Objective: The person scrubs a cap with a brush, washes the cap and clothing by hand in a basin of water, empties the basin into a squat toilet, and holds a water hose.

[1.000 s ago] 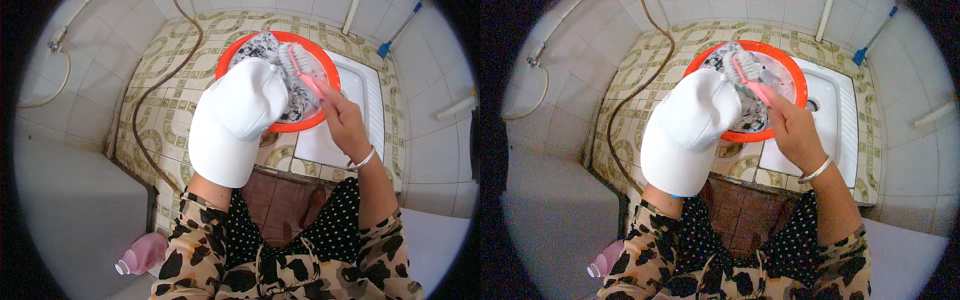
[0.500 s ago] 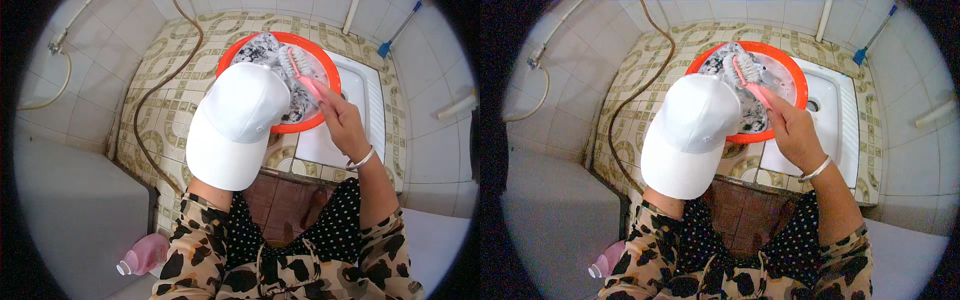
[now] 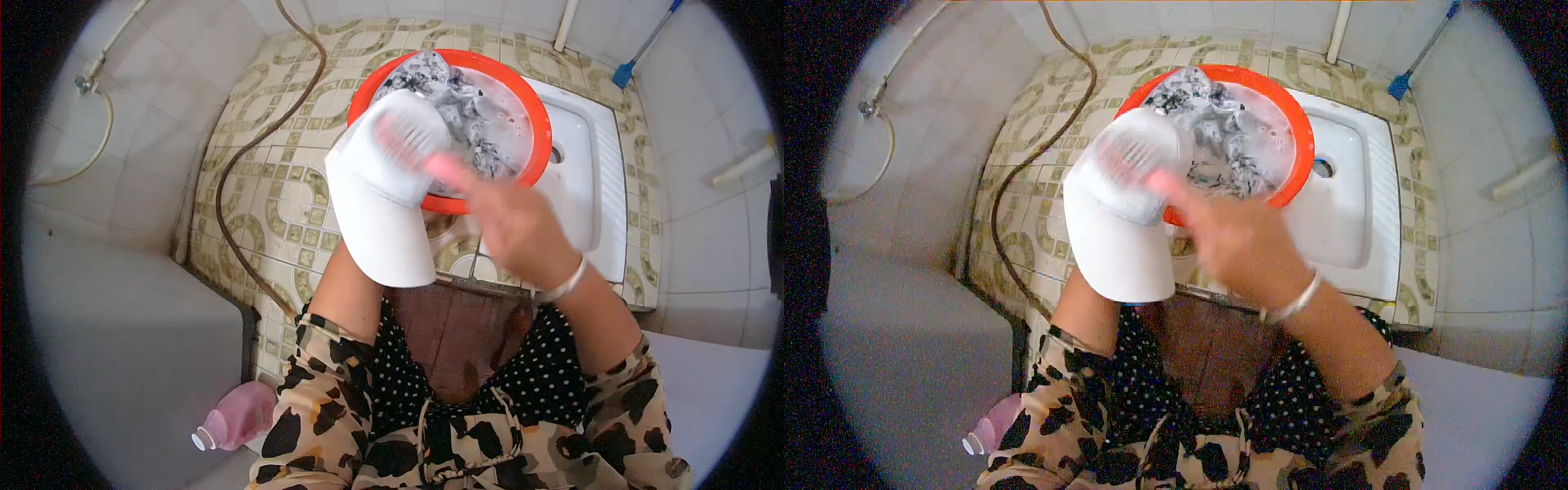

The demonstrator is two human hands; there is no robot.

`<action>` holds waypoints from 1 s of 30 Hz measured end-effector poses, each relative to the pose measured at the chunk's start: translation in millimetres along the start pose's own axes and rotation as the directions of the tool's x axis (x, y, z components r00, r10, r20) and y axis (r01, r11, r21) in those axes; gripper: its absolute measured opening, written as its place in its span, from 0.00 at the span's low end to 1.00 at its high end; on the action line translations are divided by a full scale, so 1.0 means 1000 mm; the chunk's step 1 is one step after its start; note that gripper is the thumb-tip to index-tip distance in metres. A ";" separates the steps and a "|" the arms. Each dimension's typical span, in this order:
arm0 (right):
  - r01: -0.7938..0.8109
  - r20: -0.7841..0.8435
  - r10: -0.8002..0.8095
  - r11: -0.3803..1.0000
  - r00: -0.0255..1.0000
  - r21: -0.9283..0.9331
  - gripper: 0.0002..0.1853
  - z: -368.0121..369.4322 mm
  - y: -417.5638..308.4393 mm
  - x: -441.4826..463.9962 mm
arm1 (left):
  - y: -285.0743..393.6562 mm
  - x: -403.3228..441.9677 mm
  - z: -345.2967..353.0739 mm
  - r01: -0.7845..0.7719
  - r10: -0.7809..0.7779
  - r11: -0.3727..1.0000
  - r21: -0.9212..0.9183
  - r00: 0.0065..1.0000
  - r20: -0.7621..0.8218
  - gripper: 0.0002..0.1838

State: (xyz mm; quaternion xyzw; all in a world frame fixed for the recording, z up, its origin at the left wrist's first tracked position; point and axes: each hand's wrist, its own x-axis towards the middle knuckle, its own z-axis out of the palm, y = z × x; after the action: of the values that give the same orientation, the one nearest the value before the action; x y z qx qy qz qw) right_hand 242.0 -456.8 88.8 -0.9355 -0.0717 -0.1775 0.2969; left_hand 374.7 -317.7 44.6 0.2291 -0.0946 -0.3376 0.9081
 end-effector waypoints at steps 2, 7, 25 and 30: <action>-0.019 0.044 0.019 1.000 0.999 0.000 0.20 0.005 -0.001 0.002 | 0.001 -0.002 0.000 -0.003 0.003 1.000 0.008 1.000 -0.007 0.16; -0.322 -0.093 0.310 0.933 0.946 -0.160 0.19 -0.020 0.055 0.013 | 0.002 -0.005 0.001 -0.017 0.017 0.997 0.069 1.000 -0.011 0.16; -0.632 0.158 0.627 0.775 0.763 -0.020 0.17 0.055 0.248 0.011 | 0.024 -0.015 0.017 -0.112 0.164 -0.864 0.491 0.860 0.484 0.15; 0.039 0.548 0.408 0.776 0.731 -0.629 0.12 0.112 0.244 0.068 | 0.027 -0.014 0.016 -0.092 0.169 -0.877 0.471 0.860 0.482 0.15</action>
State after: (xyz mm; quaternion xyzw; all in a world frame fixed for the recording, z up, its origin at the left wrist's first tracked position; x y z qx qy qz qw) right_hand 395.9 -587.9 -100.3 -0.9822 -0.0122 0.1822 -0.0439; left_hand 374.3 -295.7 71.8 0.8851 -0.3798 0.2492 0.1014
